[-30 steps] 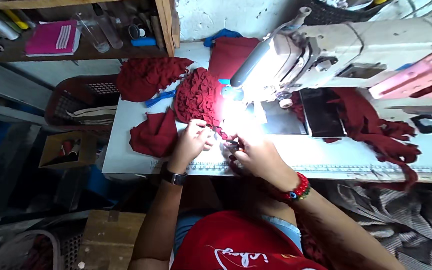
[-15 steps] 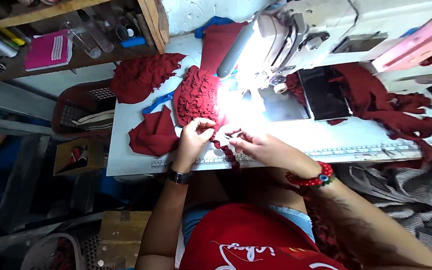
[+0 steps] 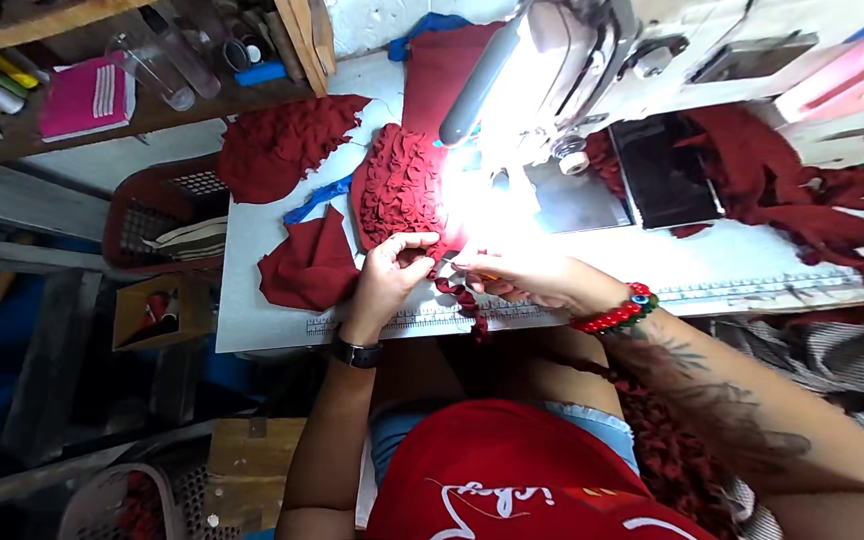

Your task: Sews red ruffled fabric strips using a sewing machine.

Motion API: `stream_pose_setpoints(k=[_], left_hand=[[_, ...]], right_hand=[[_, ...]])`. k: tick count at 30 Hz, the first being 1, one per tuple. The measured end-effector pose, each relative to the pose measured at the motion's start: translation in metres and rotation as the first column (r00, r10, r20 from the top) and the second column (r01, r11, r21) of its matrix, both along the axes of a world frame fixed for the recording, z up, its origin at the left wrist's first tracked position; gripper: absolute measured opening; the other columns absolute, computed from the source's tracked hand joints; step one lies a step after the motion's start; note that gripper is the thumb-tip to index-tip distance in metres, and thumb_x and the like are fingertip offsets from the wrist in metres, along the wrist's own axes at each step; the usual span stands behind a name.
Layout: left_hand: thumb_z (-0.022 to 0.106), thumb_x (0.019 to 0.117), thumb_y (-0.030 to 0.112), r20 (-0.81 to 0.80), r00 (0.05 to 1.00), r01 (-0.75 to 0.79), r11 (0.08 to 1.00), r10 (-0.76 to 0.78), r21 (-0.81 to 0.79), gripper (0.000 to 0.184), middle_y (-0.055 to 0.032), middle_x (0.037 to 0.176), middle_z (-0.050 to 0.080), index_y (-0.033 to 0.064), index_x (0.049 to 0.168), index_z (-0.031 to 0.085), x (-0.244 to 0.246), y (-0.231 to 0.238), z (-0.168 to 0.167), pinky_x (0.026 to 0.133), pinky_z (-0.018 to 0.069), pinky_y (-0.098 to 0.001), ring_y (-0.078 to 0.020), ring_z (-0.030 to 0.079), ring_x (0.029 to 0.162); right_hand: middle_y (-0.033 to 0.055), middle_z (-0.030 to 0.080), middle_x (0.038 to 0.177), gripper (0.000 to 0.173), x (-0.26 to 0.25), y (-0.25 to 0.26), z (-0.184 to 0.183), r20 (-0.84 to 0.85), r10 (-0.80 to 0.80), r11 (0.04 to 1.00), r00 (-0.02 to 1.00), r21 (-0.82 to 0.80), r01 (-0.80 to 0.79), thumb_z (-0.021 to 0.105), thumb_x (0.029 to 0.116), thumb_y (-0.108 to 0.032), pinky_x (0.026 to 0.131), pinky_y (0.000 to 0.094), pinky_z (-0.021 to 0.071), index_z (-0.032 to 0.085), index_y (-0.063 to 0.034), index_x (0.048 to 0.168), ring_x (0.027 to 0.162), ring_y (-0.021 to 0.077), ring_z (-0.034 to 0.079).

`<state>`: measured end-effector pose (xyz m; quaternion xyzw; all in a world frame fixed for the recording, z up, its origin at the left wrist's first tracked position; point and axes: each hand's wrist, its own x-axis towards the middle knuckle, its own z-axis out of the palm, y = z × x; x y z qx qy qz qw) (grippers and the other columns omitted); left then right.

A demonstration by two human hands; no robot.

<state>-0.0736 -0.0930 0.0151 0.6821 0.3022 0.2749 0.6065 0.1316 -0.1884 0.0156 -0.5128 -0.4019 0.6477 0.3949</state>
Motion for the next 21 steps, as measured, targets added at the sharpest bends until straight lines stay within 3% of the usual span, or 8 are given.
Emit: stream_pose_setpoints(k=[10, 15, 16, 18, 20, 21], left_hand=[[0.063, 0.089, -0.01, -0.048, 0.997, 0.063, 0.996, -0.06, 0.061, 0.029, -0.0069, 0.11, 0.069, 0.0042, 0.113, 0.07, -0.004, -0.002, 0.005, 0.064, 0.0554, -0.0242, -0.0105, 0.064, 0.075], [0.063, 0.0869, -0.012, -0.019, 0.997, 0.078, 0.996, -0.077, 0.053, 0.039, -0.0078, 0.117, 0.069, 0.0045, 0.122, 0.066, -0.006, -0.004, 0.005, 0.065, 0.0565, -0.0243, -0.0102, 0.065, 0.076], [0.064, 0.0885, -0.011, -0.032, 0.995, 0.098, 0.995, -0.097, 0.022, 0.043, -0.0069, 0.121, 0.068, 0.0063, 0.128, 0.063, -0.009, -0.003, 0.006, 0.067, 0.0577, -0.0247, -0.0098, 0.066, 0.078], [0.063, 0.0918, -0.005, -0.057, 0.981, 0.18, 0.981, -0.185, -0.069, 0.049, -0.006, 0.126, 0.066, 0.008, 0.139, 0.058, -0.021, 0.001, 0.012, 0.074, 0.0584, -0.0269, -0.01, 0.067, 0.085], [0.058, 0.0936, 0.002, 0.03, 0.959, 0.282, 0.944, -0.281, -0.173, 0.046, -0.0061, 0.123, 0.067, 0.0056, 0.14, 0.057, -0.04, 0.007, 0.018, 0.081, 0.0587, -0.0298, -0.0113, 0.067, 0.091], [0.056, 0.0951, 0.005, 0.093, 0.951, 0.309, 0.927, -0.295, -0.212, 0.045, -0.0056, 0.12, 0.067, 0.0047, 0.14, 0.056, -0.048, 0.011, 0.024, 0.083, 0.0596, -0.0313, -0.0119, 0.068, 0.091]], right_hand=[[-0.0045, 0.052, 0.058, 0.024, -0.017, 0.016, 0.002, 0.038, -0.076, 0.996, 0.996, 0.06, 0.073, 0.055, 0.1072, -0.02, 0.037, 0.0135, 0.027, 0.061, -0.0108, 0.086, 0.039, -0.0015, 0.035], [-0.0042, 0.052, 0.056, 0.026, -0.018, 0.019, 0.005, -0.001, -0.097, 0.995, 0.995, 0.036, 0.097, 0.05, 0.1083, -0.015, 0.036, 0.0131, 0.027, 0.058, -0.0076, 0.085, 0.039, -0.0018, 0.036], [-0.0043, 0.053, 0.056, 0.026, -0.015, 0.015, 0.005, 0.042, -0.083, 0.994, 0.996, 0.079, 0.079, 0.051, 0.1078, -0.016, 0.036, 0.0138, 0.027, 0.061, -0.0079, 0.085, 0.039, -0.0015, 0.037], [-0.0052, 0.058, 0.063, 0.018, 0.001, -0.001, 0.005, 0.325, -0.092, 0.968, 0.941, 0.251, 0.008, 0.056, 0.1063, -0.024, 0.044, 0.0171, 0.0379, 0.066, -0.0115, 0.098, 0.048, 0.001, 0.046], [-0.0021, 0.062, 0.073, 0.017, 0.023, -0.025, 0.012, 0.666, -0.179, 0.951, 0.724, 0.305, -0.046, 0.061, 0.1038, -0.028, 0.057, 0.0295, 0.0506, 0.068, -0.013, 0.105, 0.061, 0.0081, 0.058], [0.0037, 0.063, 0.079, 0.018, 0.035, -0.036, 0.013, 0.782, -0.208, 0.955, 0.588, 0.293, -0.051, 0.063, 0.1019, -0.028, 0.062, 0.0408, 0.0532, 0.066, -0.0106, 0.105, 0.068, 0.0168, 0.061]])
